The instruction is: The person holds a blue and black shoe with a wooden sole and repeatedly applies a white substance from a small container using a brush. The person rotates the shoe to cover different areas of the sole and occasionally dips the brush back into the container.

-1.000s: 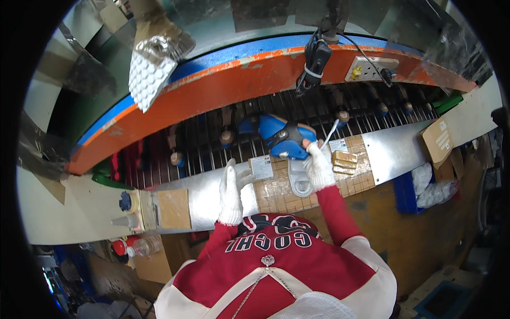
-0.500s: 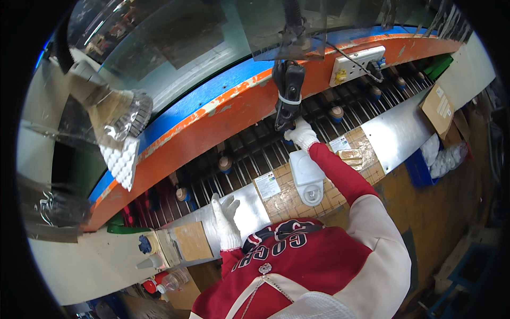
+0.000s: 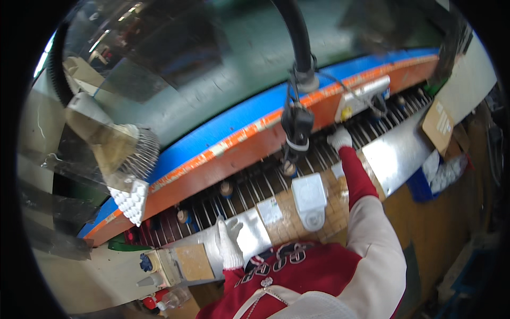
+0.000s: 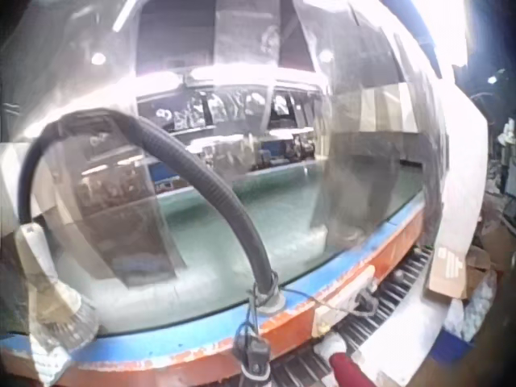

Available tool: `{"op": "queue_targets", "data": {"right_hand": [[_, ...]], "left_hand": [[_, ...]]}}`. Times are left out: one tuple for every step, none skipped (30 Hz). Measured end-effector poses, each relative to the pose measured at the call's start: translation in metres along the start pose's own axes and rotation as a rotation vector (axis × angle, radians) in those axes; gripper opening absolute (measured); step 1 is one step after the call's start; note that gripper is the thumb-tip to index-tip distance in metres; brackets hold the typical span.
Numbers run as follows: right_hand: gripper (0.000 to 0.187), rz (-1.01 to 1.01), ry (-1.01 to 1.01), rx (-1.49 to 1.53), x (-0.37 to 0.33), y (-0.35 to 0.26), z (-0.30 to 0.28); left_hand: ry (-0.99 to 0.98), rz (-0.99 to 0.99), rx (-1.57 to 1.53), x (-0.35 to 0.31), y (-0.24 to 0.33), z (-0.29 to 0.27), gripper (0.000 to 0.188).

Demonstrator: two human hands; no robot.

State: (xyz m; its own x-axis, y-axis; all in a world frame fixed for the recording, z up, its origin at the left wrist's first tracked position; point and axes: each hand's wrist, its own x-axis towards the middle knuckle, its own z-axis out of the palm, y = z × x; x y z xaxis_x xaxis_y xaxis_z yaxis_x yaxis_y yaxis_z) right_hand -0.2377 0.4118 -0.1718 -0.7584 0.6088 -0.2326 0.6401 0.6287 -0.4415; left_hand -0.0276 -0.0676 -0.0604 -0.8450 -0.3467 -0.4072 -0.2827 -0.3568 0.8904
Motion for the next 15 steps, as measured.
{"op": "queue_targets", "data": {"right_hand": [[0.063, -0.036, -0.006, 0.022, 0.006, 0.007, 0.003], [0.066, -0.085, 0.024, 0.054, 0.008, 0.015, 0.005], [0.064, -0.123, 0.032, 0.08, 0.01, 0.018, 0.005], [0.066, -0.136, 0.022, 0.101, 0.012, 0.02, 0.003], [0.068, -0.103, -0.012, 0.099, 0.012, 0.019, -0.001], [0.07, -0.153, 0.012, 0.069, 0.01, 0.019, -0.007], [0.071, -0.173, 0.023, 0.031, 0.008, 0.02, -0.016], [0.072, -0.174, 0.019, 0.033, 0.007, 0.019, -0.027], [0.069, -0.31, 0.12, -0.005, 0.004, 0.02, -0.036], [0.062, -0.231, 0.123, 0.184, -0.001, 0.023, -0.043], [0.056, -0.179, 0.136, 0.352, -0.006, 0.026, -0.05], [0.049, -0.076, 0.052, 0.518, -0.013, 0.034, -0.057], [0.042, 0.038, -0.056, 0.69, -0.021, 0.042, -0.064], [0.038, -0.047, -0.055, 0.72, -0.034, 0.049, -0.066], [0.028, -0.194, -0.039, 0.785, -0.05, 0.056, -0.065]], "left_hand": [[-0.006, 0.016, -0.009, 0.001, -0.001, 0.002, 0.066], [-0.033, 0.009, 0.005, 0.001, 0.0, 0.003, 0.069], [-0.06, 0.004, 0.027, 0.002, 0.0, 0.006, 0.073], [-0.071, 0.012, 0.011, 0.0, 0.0, 0.007, 0.069], [-0.093, 0.027, -0.003, 0.0, 0.0, 0.009, 0.067], [-0.122, 0.038, -0.006, -0.002, 0.002, 0.01, 0.065], [-0.137, 0.03, 0.005, -0.005, 0.003, 0.011, 0.063], [-0.159, 0.037, -0.002, -0.007, 0.004, 0.014, 0.062], [-0.18, 0.039, -0.005, -0.01, 0.005, 0.016, 0.06], [-0.201, 0.045, -0.008, -0.013, 0.007, 0.019, 0.059], [-0.227, 0.037, -0.013, -0.016, 0.008, 0.023, 0.058], [-0.255, 0.037, -0.02, -0.019, 0.008, 0.029, 0.057], [-0.284, 0.036, -0.028, -0.021, 0.009, 0.034, 0.056], [-0.324, 0.031, -0.012, -0.024, 0.009, 0.04, 0.055], [-0.357, 0.031, 0.0, -0.027, 0.009, 0.047, 0.057]]}}
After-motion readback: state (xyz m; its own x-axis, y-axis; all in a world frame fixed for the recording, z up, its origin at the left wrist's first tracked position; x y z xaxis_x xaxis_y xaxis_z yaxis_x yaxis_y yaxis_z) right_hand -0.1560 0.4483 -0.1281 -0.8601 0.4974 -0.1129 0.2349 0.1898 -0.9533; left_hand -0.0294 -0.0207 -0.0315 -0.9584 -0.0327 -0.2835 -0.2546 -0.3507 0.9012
